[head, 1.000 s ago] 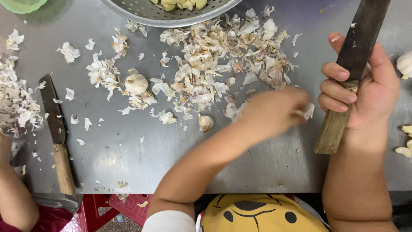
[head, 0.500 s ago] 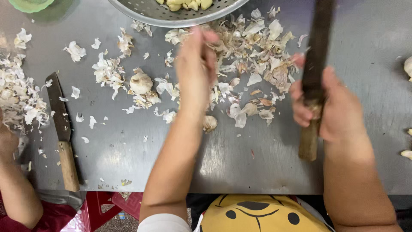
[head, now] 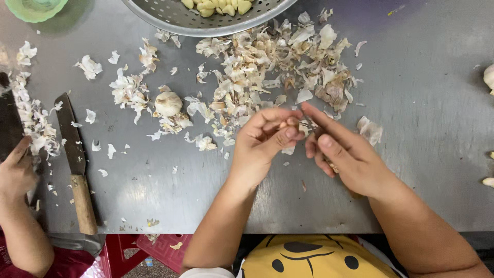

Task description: The person peels garlic cloves one at a time at a stainless steel table, using a small knife to trim and remove the papery skins from each clove by hand, and drops the peeled cloves into a metal colander filled with other peeled cloves while discarding skins onto the table.

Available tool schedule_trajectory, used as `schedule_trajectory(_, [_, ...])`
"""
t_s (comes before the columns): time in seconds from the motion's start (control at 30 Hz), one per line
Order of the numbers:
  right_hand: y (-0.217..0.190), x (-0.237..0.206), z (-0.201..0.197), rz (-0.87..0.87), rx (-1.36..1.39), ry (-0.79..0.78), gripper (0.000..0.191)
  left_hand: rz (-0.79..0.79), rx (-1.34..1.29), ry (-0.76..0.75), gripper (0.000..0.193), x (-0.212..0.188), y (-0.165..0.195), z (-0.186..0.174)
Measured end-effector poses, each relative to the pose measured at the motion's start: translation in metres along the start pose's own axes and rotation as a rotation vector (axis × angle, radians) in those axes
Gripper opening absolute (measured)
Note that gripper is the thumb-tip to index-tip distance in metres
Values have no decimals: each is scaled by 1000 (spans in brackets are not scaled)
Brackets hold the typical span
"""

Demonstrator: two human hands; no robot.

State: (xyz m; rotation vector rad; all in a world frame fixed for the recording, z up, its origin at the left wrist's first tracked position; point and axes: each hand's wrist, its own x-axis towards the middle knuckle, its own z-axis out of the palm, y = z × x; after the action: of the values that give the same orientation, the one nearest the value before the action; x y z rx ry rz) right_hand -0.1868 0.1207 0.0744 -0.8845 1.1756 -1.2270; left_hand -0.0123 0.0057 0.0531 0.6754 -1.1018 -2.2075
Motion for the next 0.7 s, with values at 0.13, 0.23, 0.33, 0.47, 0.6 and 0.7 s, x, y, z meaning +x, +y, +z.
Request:
schedule_trajectory(0.13, [2,-1,8,28,-125,6,65,232,30,20,24,-1,-8,-4])
schedule_trajectory(0.23, [3,-6,14,22,-187,-7,64,224,40,70,23,-1,-14,-3])
schedule_trajectory(0.33, [4,-6,17,-53,-175,20,64,193,138,94,20,-2,-17,-1])
schedule_trajectory(0.47, [1,-4,18,-53,-156,61,64,153,-6,104,22,-1,-17,2])
schedule_trajectory(0.6, [-6,-5,19,-125,-466,102,62,226,10,77,22,-5,-19,2])
schedule_trajectory(0.7, [-10,-5,23,7,-533,125,62,276,62,90,20,-10,-21,4])
